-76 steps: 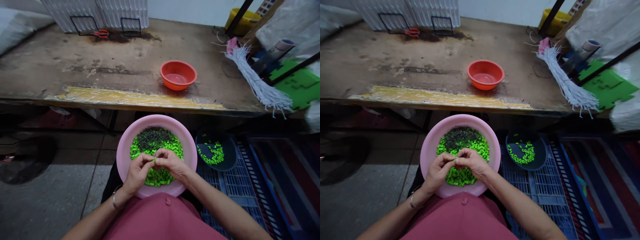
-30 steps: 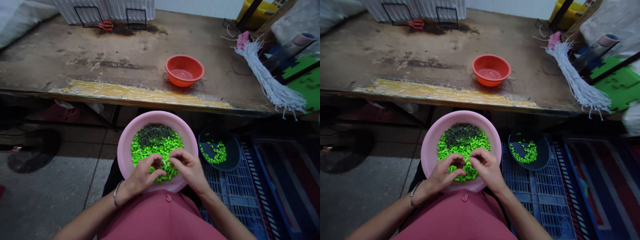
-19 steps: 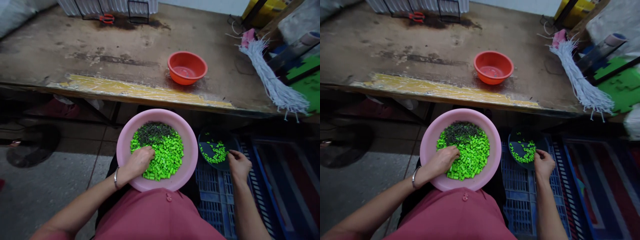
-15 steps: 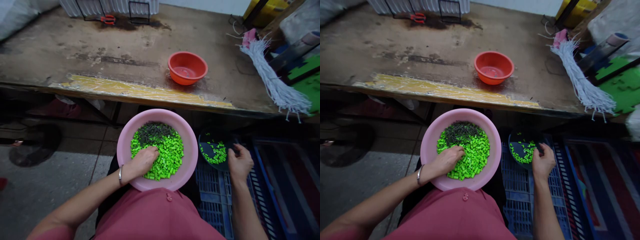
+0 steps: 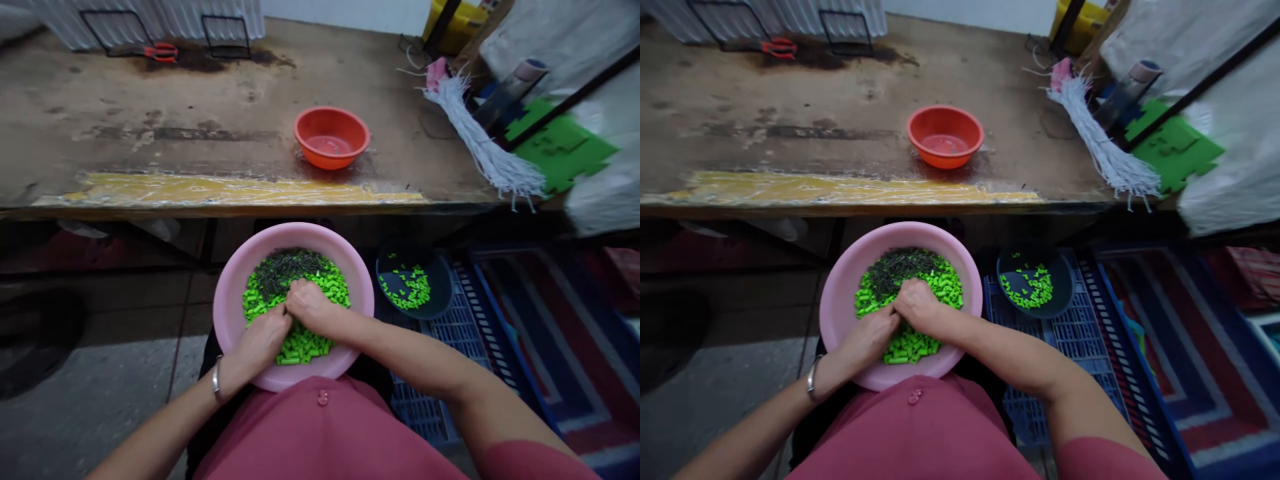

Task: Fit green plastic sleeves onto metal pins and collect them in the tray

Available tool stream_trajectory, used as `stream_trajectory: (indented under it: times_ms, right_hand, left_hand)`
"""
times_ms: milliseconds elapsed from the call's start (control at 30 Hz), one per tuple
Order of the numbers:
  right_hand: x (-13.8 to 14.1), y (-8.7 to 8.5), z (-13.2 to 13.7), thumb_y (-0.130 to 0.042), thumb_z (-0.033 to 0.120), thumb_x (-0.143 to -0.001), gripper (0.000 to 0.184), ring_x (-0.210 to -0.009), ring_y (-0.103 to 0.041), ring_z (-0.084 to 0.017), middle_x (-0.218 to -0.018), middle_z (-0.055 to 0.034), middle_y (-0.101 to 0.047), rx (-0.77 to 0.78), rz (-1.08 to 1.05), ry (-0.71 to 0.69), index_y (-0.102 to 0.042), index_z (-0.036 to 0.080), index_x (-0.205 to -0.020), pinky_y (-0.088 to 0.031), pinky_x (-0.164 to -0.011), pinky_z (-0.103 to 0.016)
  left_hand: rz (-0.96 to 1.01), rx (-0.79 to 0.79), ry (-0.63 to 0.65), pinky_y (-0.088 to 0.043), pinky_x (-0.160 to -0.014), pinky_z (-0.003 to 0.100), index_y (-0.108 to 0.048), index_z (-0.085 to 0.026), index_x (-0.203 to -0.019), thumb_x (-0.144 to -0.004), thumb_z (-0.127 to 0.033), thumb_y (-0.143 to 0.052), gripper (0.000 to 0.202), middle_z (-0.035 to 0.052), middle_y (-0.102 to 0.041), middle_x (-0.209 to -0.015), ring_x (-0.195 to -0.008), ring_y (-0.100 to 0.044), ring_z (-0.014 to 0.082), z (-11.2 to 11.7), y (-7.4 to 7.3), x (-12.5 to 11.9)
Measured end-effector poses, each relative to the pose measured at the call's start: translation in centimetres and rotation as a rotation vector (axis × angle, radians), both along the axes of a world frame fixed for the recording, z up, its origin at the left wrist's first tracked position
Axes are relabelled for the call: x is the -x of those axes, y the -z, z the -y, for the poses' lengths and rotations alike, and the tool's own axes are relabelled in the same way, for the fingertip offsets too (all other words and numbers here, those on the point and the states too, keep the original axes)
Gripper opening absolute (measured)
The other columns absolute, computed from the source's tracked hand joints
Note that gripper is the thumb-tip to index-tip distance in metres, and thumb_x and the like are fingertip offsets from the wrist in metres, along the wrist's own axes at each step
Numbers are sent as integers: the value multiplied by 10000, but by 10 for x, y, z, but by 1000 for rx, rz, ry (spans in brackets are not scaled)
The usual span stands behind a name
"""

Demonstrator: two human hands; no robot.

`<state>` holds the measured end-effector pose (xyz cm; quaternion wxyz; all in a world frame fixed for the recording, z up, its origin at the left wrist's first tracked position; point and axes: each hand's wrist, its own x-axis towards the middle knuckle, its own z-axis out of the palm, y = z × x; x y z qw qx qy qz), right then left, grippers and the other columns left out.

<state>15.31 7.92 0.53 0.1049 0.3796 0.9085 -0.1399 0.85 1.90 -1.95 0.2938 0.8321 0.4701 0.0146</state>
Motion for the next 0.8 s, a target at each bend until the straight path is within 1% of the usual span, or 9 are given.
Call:
stream_trajectory:
  times_ms: [133,233,300,400,467,567,667,733,800]
  right_hand:
    - [5,1,6,-501,39,-891,177,-876,-616,-259,-934,-200,-667,-7,76,43,-678,37,-903,-500,-679,-333]
    - [3,-2,12,-456,31,-898,207,-903,-607,-284,-960,-219,-644,-27,108,101,-649,16,-971,-504,-673,-363]
    - [0,-4,14,-430,16,-896,227,-896,-608,-285,-943,-218,-644,-28,111,129,-642,15,-977,-503,-664,-362]
    - [-10,-5,13,-450,22,-893,212,-862,-616,-254,-895,-177,-661,-4,69,125,-658,61,-912,-494,-674,-327]
    - [-20,-7,12,-471,50,-906,201,-840,-621,-231,-874,-140,-666,4,15,124,-661,104,-870,-484,-695,-309]
    - [-36,-13,12,-467,108,-947,191,-833,-630,-208,-893,-107,-669,-17,-63,170,-652,133,-906,-473,-720,-296]
    - [-47,-19,18,-526,156,-943,130,-816,-640,-176,-880,-66,-686,39,-371,336,-654,150,-916,-473,-737,-272]
    - [-50,-23,25,-586,168,-904,88,-739,-633,-150,-818,-32,-687,167,-683,486,-668,166,-872,-478,-702,-256]
    - [-49,-27,33,-610,179,-873,78,-651,-610,-132,-779,-14,-677,320,-896,589,-685,180,-855,-483,-636,-249]
  left_hand:
    - [49,59,-78,-495,-777,369,-600,-152,-847,-880,-129,-449,156,96,-600,-894,-816,-597,220,0,5,11]
    - [333,69,-218,-501,-770,364,-604,-167,-864,-905,-210,-452,163,75,-593,-870,-827,-604,216,0,-5,12]
    - [561,219,-369,-517,-696,336,-601,-170,-893,-909,-273,-467,170,51,-607,-800,-735,-619,192,0,-14,9]
    - [847,607,-597,-525,-582,283,-591,-156,-940,-870,-341,-558,200,3,-617,-657,-566,-612,147,1,-23,3]
    - [1014,774,-710,-548,-595,267,-607,-139,-937,-798,-350,-675,261,-7,-633,-661,-573,-634,133,2,-24,0]
    - [1211,901,-827,-587,-652,271,-648,-116,-910,-669,-321,-820,360,-1,-652,-757,-641,-674,132,2,-24,-1]
    - [1320,968,-896,-602,-667,267,-671,-108,-903,-613,-273,-872,390,-3,-652,-786,-658,-682,126,2,-24,1]
    - [1362,993,-923,-598,-643,249,-677,-111,-912,-628,-259,-869,374,-5,-649,-758,-646,-672,118,2,-25,3]
    - [1387,1017,-928,-583,-614,226,-681,-109,-941,-664,-252,-850,355,-1,-650,-720,-633,-655,110,1,-25,3]
